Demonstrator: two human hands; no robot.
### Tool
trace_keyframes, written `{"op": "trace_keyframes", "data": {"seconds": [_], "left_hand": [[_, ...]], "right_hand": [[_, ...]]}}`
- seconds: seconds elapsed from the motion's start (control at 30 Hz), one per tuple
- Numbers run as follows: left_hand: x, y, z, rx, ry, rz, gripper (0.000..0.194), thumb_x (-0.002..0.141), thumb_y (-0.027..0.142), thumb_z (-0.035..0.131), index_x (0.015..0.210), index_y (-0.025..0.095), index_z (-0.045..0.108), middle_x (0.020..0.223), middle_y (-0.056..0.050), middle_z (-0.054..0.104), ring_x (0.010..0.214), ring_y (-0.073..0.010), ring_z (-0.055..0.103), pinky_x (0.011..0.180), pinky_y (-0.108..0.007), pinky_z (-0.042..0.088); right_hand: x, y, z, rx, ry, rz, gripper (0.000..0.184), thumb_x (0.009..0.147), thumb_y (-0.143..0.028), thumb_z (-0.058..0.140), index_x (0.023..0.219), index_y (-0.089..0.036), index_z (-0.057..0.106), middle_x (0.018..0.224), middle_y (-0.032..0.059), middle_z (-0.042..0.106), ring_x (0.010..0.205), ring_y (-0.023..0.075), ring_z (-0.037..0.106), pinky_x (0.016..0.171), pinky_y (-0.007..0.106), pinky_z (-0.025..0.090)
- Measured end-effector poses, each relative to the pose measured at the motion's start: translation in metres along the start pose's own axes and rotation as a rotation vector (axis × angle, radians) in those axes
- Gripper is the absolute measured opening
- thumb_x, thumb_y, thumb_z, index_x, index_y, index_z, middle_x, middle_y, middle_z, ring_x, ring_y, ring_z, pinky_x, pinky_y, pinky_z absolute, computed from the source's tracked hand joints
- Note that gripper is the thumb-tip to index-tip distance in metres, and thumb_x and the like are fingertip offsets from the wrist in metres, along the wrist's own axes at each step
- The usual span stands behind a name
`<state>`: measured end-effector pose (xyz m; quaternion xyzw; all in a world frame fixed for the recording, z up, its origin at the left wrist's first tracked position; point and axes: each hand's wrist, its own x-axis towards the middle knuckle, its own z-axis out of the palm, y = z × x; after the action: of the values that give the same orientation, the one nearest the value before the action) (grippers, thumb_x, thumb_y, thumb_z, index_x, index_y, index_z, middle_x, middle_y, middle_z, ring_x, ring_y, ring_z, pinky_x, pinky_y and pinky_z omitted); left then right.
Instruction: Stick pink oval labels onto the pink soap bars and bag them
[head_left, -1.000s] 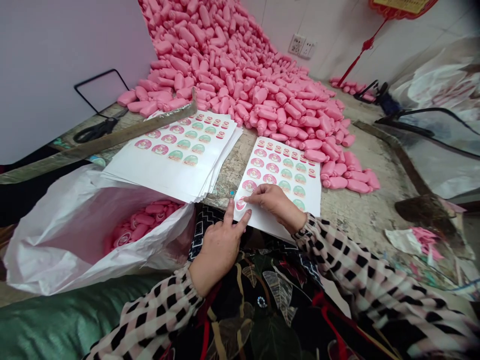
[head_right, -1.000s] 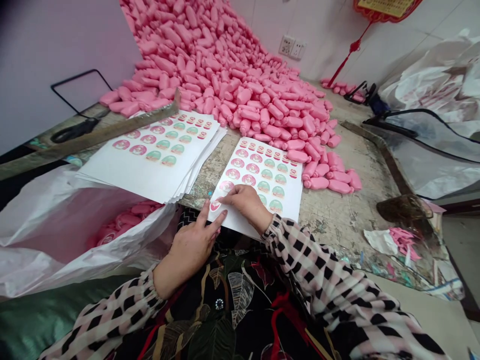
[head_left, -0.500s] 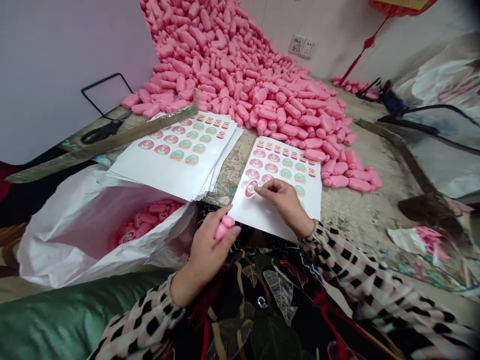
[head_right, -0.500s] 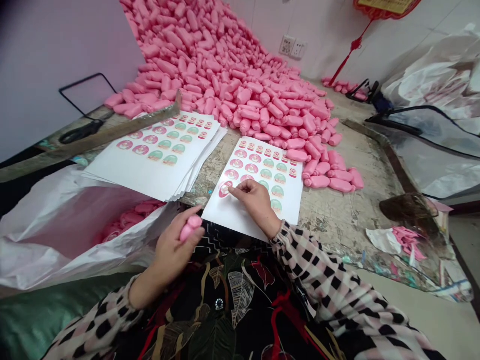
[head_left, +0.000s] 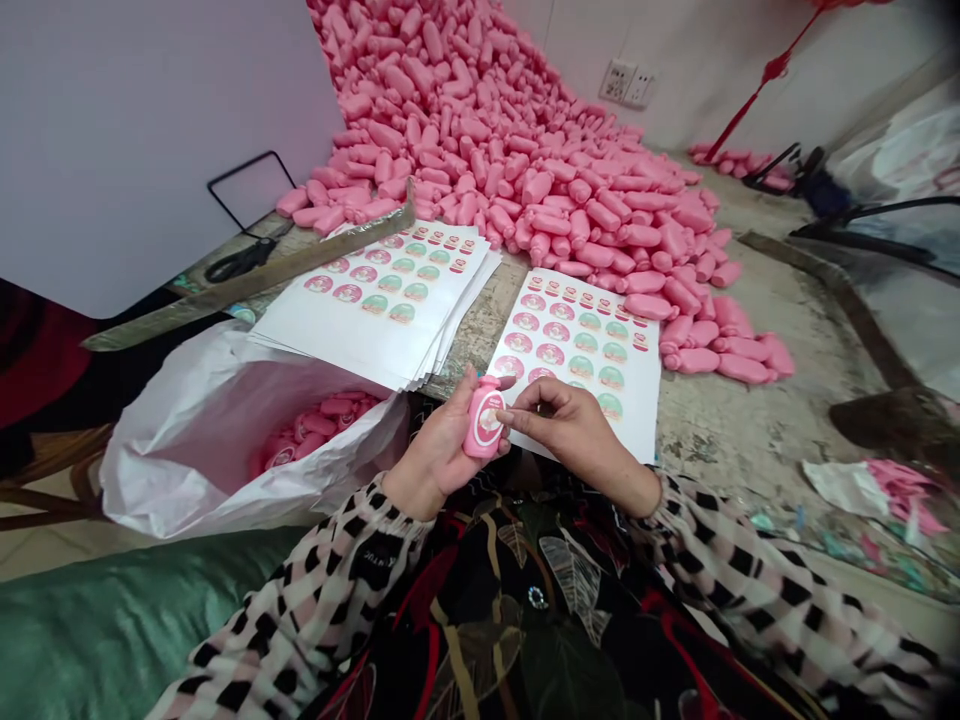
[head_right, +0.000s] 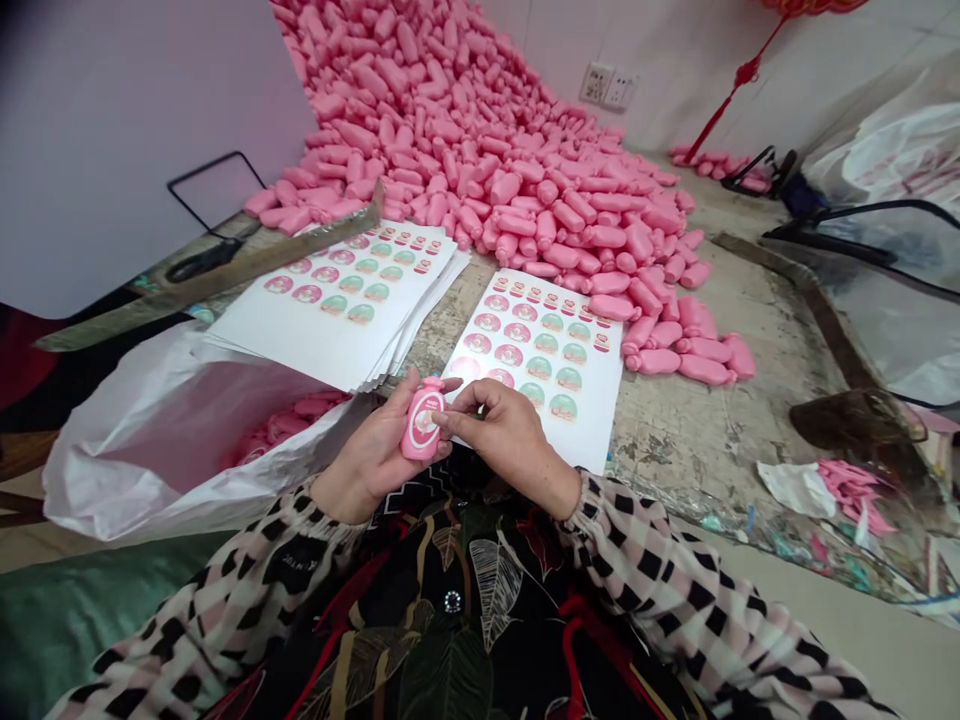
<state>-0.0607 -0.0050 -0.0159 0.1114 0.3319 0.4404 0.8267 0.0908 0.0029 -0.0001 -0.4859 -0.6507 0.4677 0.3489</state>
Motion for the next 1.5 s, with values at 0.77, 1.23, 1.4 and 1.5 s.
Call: {"op": "trace_keyframes", "data": {"seconds": [0.77,1.23,1.4,1.5], "left_hand": [[0.004,-0.008,0.005,0.042,0.037,0.066,0.038,0.087,0.046,0.048,0.103,0.013,0.058,0.072,-0.001,0.055,0.047,-0.0072,0.05,0.043,-0.02,0.044],[-0.007,-0.014,0.021,0.222,0.117,0.097,0.051,0.079,0.066,0.042,0.087,0.016,0.05,0.053,0.001,0.052,0.041,-0.0114,0.049,0.036,-0.02,0.036],[-0.021,-0.009,0.012,0.334,0.064,-0.017,0.038,0.069,0.042,0.071,0.092,0.021,0.049,0.062,0.002,0.055,0.051,-0.0095,0.049,0.045,-0.02,0.039],[-0.036,0.012,-0.009,0.418,0.232,0.011,0.047,0.063,0.04,0.075,0.101,0.028,0.049,0.068,0.002,0.059,0.051,-0.0114,0.048,0.044,-0.023,0.039]], "right_hand": [[-0.014,-0.016,-0.004,-0.855,0.035,-0.181,0.029,0.085,-0.048,0.05,0.087,-0.022,0.062,0.086,0.0034,0.06,0.079,0.0174,0.056,0.063,0.028,0.035],[-0.006,0.01,0.021,0.268,0.12,0.203,0.038,0.068,-0.053,0.066,0.079,-0.022,0.048,0.068,-0.0054,0.052,0.055,0.0105,0.049,0.052,0.024,0.04],[0.006,0.021,0.0,0.093,0.024,0.154,0.033,0.07,-0.05,0.066,0.069,-0.019,0.055,0.064,-0.0046,0.052,0.06,0.0102,0.048,0.055,0.022,0.037],[0.022,0.029,-0.043,-0.261,0.05,0.06,0.024,0.076,-0.044,0.061,0.078,-0.02,0.062,0.076,-0.0016,0.061,0.072,0.0131,0.054,0.064,0.024,0.04]]}}
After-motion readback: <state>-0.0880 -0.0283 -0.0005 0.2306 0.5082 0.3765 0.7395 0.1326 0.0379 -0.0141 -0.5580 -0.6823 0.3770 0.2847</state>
